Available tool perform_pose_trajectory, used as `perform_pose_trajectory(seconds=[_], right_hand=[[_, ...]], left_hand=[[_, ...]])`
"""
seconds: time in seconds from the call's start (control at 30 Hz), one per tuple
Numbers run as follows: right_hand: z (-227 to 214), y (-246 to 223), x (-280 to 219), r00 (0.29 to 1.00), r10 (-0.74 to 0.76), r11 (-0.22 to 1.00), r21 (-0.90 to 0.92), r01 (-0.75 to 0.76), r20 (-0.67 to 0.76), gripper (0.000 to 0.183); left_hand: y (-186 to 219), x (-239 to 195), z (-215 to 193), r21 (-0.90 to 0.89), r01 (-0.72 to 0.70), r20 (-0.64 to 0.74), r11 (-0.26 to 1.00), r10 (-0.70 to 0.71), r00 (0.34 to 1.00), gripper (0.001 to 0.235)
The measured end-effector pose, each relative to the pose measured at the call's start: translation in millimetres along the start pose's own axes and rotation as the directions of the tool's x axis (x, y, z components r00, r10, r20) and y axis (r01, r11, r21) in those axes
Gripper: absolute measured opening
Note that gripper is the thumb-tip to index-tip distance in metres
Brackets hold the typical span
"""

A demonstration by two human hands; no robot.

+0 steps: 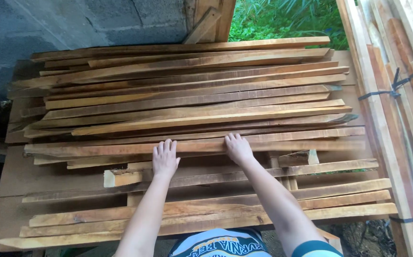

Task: The person arranges and stacks long wooden planks on a wooden workbench. They repeatedly pick up planks, align them with the existing stack, and place them down. Towards the end, the person picks up a black strap and places it on the stack.

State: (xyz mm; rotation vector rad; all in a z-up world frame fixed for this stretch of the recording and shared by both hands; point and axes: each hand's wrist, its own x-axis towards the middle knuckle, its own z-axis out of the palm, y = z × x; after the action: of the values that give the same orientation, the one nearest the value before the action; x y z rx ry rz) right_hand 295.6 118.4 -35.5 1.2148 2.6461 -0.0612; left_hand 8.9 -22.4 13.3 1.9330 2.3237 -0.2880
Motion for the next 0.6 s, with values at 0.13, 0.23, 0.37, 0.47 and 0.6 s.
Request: perform_pose_trajectory(seconds=[0.13,0.23,0.37,0.47,0.6], right_hand=[[-52,7,-32,0.989,-0.118,0.919,0.368,0.142,-0.089,0.026],[-103,16,-28,0.956,0.03,0.925,0.37,0.084,-0.293,0.01],[-130,-1,-34,0.995,-0.101,0.969,0.227,0.094,0.019,0.076],[-78,11,-33,0.991,-0.087,0.991,0.11,0.076,0.103,0.05],[-73,32,-15,0.995,-0.103,0.966,0.241,0.099,0.002,0.038]], left_hand=[[-14,11,31,-0.064,0.041,0.047,0.997,-0.038,0.998,0.066],[-31,33,48,-0.182,0.031,0.066,0.983,-0.02,0.998,0.05],[-41,9,29,-0.343,-0.078,0.062,0.936,0.106,0.992,0.048],[-32,13,-6,-0.365,-0.146,-0.051,0.919,0.137,0.989,0.046],[-39,23,-40,-0.233,-0.204,-0.273,0.951,0.137,0.952,0.047]])
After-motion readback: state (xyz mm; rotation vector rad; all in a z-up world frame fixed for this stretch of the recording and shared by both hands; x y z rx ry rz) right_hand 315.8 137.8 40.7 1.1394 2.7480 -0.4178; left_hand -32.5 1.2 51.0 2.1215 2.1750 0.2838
